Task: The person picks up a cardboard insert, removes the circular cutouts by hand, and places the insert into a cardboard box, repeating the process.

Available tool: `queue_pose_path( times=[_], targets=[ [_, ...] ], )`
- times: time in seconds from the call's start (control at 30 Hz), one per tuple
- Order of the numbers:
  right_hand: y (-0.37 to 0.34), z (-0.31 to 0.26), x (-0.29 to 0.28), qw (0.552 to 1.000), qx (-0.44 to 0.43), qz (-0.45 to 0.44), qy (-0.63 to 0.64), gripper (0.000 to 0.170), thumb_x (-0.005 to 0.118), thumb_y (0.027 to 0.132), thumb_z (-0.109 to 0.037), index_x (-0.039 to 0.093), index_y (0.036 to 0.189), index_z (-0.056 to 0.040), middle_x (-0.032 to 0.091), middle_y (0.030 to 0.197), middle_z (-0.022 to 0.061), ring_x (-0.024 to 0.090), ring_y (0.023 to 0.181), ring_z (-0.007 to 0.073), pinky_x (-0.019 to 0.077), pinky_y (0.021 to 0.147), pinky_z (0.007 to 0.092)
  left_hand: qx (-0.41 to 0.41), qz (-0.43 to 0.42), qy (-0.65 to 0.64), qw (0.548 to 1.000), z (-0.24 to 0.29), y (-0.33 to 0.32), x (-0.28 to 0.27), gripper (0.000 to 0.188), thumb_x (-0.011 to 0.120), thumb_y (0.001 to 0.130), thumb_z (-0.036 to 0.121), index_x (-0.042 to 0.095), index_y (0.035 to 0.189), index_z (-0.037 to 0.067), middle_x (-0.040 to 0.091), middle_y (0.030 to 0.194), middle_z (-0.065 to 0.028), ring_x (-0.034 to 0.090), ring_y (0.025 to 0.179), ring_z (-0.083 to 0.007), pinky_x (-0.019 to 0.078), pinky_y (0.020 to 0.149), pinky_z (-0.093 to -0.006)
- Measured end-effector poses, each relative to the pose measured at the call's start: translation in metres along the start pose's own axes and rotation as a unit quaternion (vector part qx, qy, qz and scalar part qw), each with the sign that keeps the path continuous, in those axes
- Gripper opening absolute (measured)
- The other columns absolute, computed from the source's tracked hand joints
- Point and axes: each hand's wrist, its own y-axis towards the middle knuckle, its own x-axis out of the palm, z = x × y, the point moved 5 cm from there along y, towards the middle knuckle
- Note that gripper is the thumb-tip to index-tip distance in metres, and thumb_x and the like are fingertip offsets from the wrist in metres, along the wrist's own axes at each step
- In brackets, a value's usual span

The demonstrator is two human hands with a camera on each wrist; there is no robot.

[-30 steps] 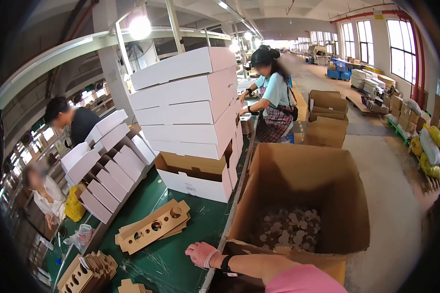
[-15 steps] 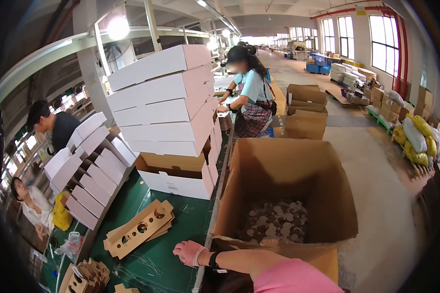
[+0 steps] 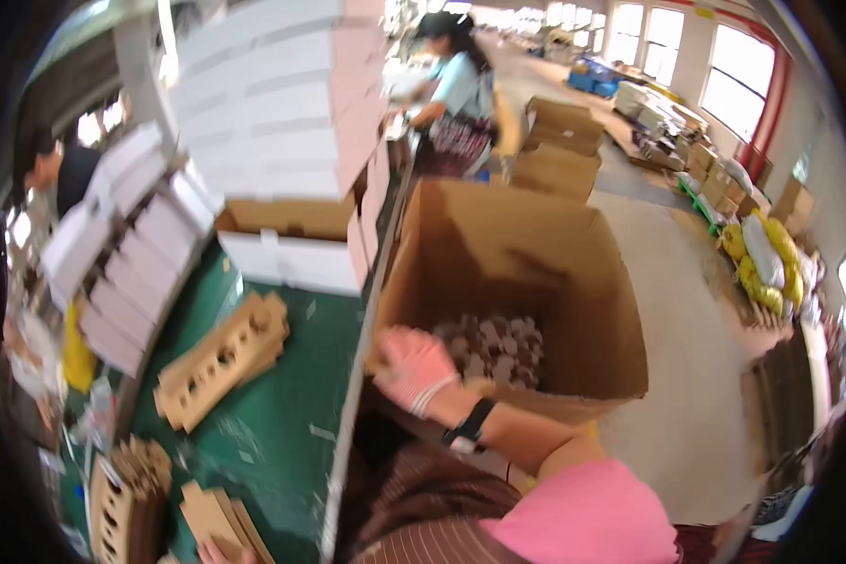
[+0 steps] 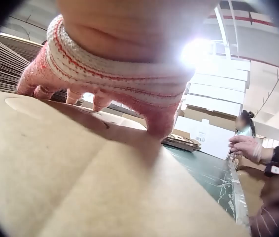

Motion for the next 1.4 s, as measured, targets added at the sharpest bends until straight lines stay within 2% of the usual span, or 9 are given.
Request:
queue_pose_path(
  times=[0.03, 0.1, 0.13, 0.17, 0.4, 0.57, 0.6, 0.93, 1.4],
  targets=[
    [-0.02, 0.017, -0.007, 0.998, 0.016, 0.039, -0.05, 0.03, 0.057, 0.08, -0.025, 0.052, 0.105, -0.0083, 0.062, 0.094, 0.0166, 0.06, 0.085, 0.0351, 0.049, 0.075, 0.043, 0.002, 0.013, -0.002, 1.0, -0.004, -0.003, 0.002, 0.089, 0.062, 0.07, 0.062, 0.033, 0.142, 0.02, 0.028, 0.147, -0.013, 0.031, 0.132, -0.0352, 0.0312, 0.106, -0.0447],
    [-0.082, 0.071, 0.036, 0.914, 0.171, -0.36, -0.073, 0.03, 0.055, 0.083, -0.026, 0.051, 0.106, -0.0069, 0.063, 0.086, 0.0178, 0.061, 0.081, 0.0369, 0.0492, 0.072, 0.0441, -0.019, -0.004, -0.001, 1.0, -0.003, -0.009, 0.0, 0.089, 0.064, 0.069, 0.061, 0.034, 0.142, 0.02, 0.028, 0.147, -0.0131, 0.031, 0.131, -0.0359, 0.0313, 0.106, -0.0453],
    [-0.085, 0.064, 0.033, 0.907, 0.149, -0.386, -0.081, 0.028, 0.055, 0.082, -0.025, 0.052, 0.104, -0.0073, 0.063, 0.084, 0.0186, 0.061, 0.081, 0.037, 0.0489, 0.07, 0.046, -0.027, 0.001, -0.013, 1.0, 0.0, -0.004, -0.003, 0.09, 0.066, 0.068, 0.059, 0.034, 0.141, 0.02, 0.028, 0.147, -0.0132, 0.031, 0.131, -0.0367, 0.0315, 0.105, -0.0459],
    [-0.086, 0.063, 0.031, 0.912, 0.131, -0.377, -0.099, 0.026, 0.053, 0.082, -0.026, 0.055, 0.102, -0.0087, 0.063, 0.086, 0.0185, 0.062, 0.083, 0.0364, 0.0493, 0.071, 0.0461, 0.035, 0.126, -0.044, 0.99, -0.008, -0.001, 0.008, 0.088, 0.072, 0.054, 0.052, 0.049, 0.126, 0.007, 0.044, 0.131, -0.0199, 0.04, 0.125, -0.0364, 0.0386, 0.1, -0.0435],
    [-0.073, 0.078, 0.041, 0.918, 0.109, -0.373, -0.082, 0.033, 0.063, 0.074, -0.031, 0.053, 0.093, -0.0064, 0.062, 0.095, 0.0182, 0.058, 0.093, 0.0364, 0.0469, 0.08, 0.0442, -0.043, 0.034, -0.021, 0.998, -0.003, -0.011, -0.013, 0.087, 0.069, 0.058, 0.057, 0.044, 0.133, 0.021, 0.035, 0.138, -0.0096, 0.038, 0.12, -0.0351, 0.0352, 0.099, -0.0468],
    [-0.019, 0.07, 0.067, 0.989, -0.026, -0.1, 0.108, 0.033, 0.062, 0.066, -0.007, 0.059, 0.099, -0.0034, 0.059, 0.103, 0.0177, 0.052, 0.1, 0.0371, 0.0409, 0.089, 0.0449, -0.041, -0.005, -0.025, 0.999, 0.01, -0.02, -0.035, 0.072, 0.067, 0.063, 0.056, 0.049, 0.123, 0.02, 0.044, 0.129, -0.0082, 0.046, 0.114, -0.0341, 0.0427, 0.089, -0.0521],
    [0.003, 0.001, 0.023, 0.977, -0.01, -0.19, 0.091, 0.035, 0.062, 0.081, -0.033, 0.062, 0.107, -0.0084, 0.06, 0.108, 0.0165, 0.053, 0.105, 0.0338, 0.0427, 0.091, 0.0419, -0.042, 0.014, -0.02, 0.999, 0.008, -0.021, -0.028, 0.076, 0.067, 0.063, 0.057, 0.046, 0.127, 0.021, 0.043, 0.13, -0.0084, 0.045, 0.115, -0.0347, 0.0431, 0.088, -0.0521],
    [0.014, -0.096, 0.11, 0.917, -0.276, -0.252, 0.138, 0.035, 0.06, 0.083, -0.019, 0.058, 0.115, -0.0061, 0.058, 0.115, 0.0165, 0.053, 0.108, 0.0338, 0.042, 0.094, 0.0408, -0.078, -0.047, -0.032, 0.995, 0.003, -0.011, -0.022, 0.087, 0.065, 0.064, 0.057, 0.037, 0.138, 0.022, 0.03, 0.144, -0.0071, 0.044, 0.115, -0.0315, 0.0421, 0.088, -0.0439],
    [-0.004, -0.122, 0.185, 0.915, -0.335, -0.176, 0.14, 0.022, 0.059, 0.079, -0.017, 0.062, 0.1, -0.0116, 0.059, 0.111, 0.0099, 0.053, 0.102, 0.0311, 0.0428, 0.089, 0.0424, -0.071, -0.051, -0.044, 0.995, 0.008, -0.019, -0.024, 0.089, 0.069, 0.063, 0.053, 0.035, 0.139, 0.024, 0.03, 0.144, -0.0078, 0.043, 0.116, -0.0313, 0.0418, 0.087, -0.0467]
  ],
)
